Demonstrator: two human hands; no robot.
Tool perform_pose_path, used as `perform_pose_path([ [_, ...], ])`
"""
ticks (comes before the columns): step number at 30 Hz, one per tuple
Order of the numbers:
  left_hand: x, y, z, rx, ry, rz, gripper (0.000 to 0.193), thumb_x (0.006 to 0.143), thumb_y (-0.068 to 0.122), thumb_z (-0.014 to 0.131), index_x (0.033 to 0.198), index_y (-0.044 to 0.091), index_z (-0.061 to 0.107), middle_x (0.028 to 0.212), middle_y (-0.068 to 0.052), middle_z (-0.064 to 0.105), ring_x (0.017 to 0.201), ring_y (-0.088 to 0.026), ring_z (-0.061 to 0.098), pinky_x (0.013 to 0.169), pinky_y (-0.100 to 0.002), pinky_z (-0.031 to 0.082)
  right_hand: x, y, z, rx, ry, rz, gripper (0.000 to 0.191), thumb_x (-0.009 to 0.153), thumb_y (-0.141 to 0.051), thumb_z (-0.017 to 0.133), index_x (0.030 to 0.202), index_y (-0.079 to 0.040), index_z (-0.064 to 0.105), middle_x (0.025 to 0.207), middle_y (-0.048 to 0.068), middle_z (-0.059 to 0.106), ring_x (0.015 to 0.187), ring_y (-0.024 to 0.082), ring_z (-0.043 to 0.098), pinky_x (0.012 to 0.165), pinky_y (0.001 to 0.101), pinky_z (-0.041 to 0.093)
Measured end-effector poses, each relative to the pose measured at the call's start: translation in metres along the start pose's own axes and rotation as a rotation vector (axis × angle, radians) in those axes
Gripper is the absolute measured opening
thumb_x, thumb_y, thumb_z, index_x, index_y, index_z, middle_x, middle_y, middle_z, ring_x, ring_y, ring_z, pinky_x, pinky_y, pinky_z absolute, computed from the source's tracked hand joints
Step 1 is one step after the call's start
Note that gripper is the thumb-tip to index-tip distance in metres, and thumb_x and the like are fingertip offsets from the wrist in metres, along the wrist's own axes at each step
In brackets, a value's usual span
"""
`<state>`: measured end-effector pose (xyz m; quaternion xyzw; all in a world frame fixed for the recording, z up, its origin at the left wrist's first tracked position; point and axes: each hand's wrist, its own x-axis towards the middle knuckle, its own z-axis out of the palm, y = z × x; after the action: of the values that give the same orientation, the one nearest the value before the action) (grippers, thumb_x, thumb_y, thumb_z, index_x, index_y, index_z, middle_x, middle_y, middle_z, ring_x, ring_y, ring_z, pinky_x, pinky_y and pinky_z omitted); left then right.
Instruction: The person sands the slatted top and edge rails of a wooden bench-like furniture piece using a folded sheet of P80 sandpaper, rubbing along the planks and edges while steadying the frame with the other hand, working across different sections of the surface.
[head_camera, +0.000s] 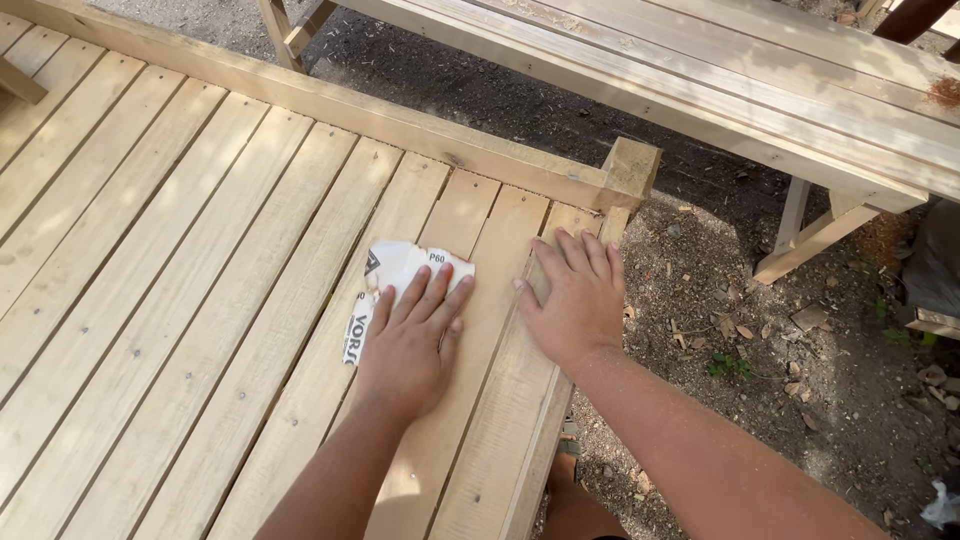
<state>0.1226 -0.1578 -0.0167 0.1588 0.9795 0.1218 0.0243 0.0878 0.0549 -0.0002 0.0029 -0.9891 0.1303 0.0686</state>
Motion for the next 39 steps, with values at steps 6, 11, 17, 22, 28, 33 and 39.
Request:
perform_pose_path([
  [6,-0.206,-0.026,0.086,0.262,0.345,0.205,0.044,0.105,0.047,0.047,0.149,0.045,0.044,0.160,0.009,0.035,0.149,-0.016,0.031,0.123,-0.050,0.024,0.002,-0.005,-0.007,-0.044,-0.027,-0.002,0.061,0.088,-0.050,0.065,0.141,-0.020,0.057,0.152,0.009,0.048,0.147,0.030,0.032,0.124,0.0495,0.011],
  [11,-0.178,-0.039,0.090,0.284,0.395,0.253,0.049,0.104,0.045,0.039,0.153,0.045,0.036,0.162,0.001,0.032,0.151,-0.032,0.023,0.122,-0.060,0.014,0.002,-0.006,-0.009,-0.040,-0.050,0.017,0.063,0.088,-0.050,0.065,0.143,-0.020,0.055,0.152,0.008,0.047,0.149,0.029,0.030,0.125,0.0489,0.010],
  [17,0.014,-0.020,0.011,0.178,0.113,0.049,0.058,0.101,0.046,0.029,0.159,0.041,0.027,0.165,0.001,0.025,0.153,-0.033,0.012,0.118,-0.061,0.001,0.004,-0.003,-0.005,-0.058,-0.070,0.020,0.065,0.089,-0.052,0.064,0.143,-0.018,0.053,0.152,0.011,0.044,0.147,0.031,0.028,0.123,0.0493,0.009],
  [22,0.085,0.006,0.016,0.049,-0.021,-0.107,0.057,0.103,0.040,0.029,0.159,0.032,0.025,0.167,0.005,0.021,0.154,-0.023,0.011,0.121,-0.059,0.001,0.002,-0.001,-0.004,-0.023,-0.037,0.020,0.059,0.090,-0.045,0.064,0.143,-0.019,0.054,0.152,0.010,0.046,0.147,0.031,0.030,0.123,0.0490,0.011],
  [28,-0.111,0.028,0.036,0.101,0.217,0.225,0.053,0.106,0.038,0.038,0.158,0.033,0.035,0.159,0.004,0.039,0.150,-0.024,0.026,0.122,-0.058,0.012,0.000,0.002,0.000,-0.002,0.002,-0.002,0.051,0.091,-0.029,0.062,0.142,-0.019,0.057,0.151,0.009,0.049,0.147,0.030,0.033,0.125,0.0494,0.014],
  [33,-0.171,0.000,0.099,0.396,0.558,0.330,0.045,0.113,0.042,0.037,0.157,0.038,0.038,0.154,0.009,0.050,0.146,-0.021,0.040,0.123,-0.061,0.029,0.001,0.006,0.008,0.010,0.074,-0.027,0.047,0.092,-0.024,0.059,0.139,-0.018,0.059,0.149,0.010,0.052,0.145,0.030,0.037,0.124,0.0502,0.016],
  [39,-0.103,0.024,0.020,0.082,0.205,0.296,0.051,0.099,0.037,0.040,0.150,0.035,0.045,0.155,0.006,0.045,0.144,-0.024,0.039,0.117,-0.059,0.022,-0.002,0.010,0.014,0.089,0.097,-0.018,0.046,0.093,-0.016,0.056,0.139,-0.014,0.059,0.147,0.009,0.056,0.146,0.030,0.040,0.125,0.0506,0.018],
])
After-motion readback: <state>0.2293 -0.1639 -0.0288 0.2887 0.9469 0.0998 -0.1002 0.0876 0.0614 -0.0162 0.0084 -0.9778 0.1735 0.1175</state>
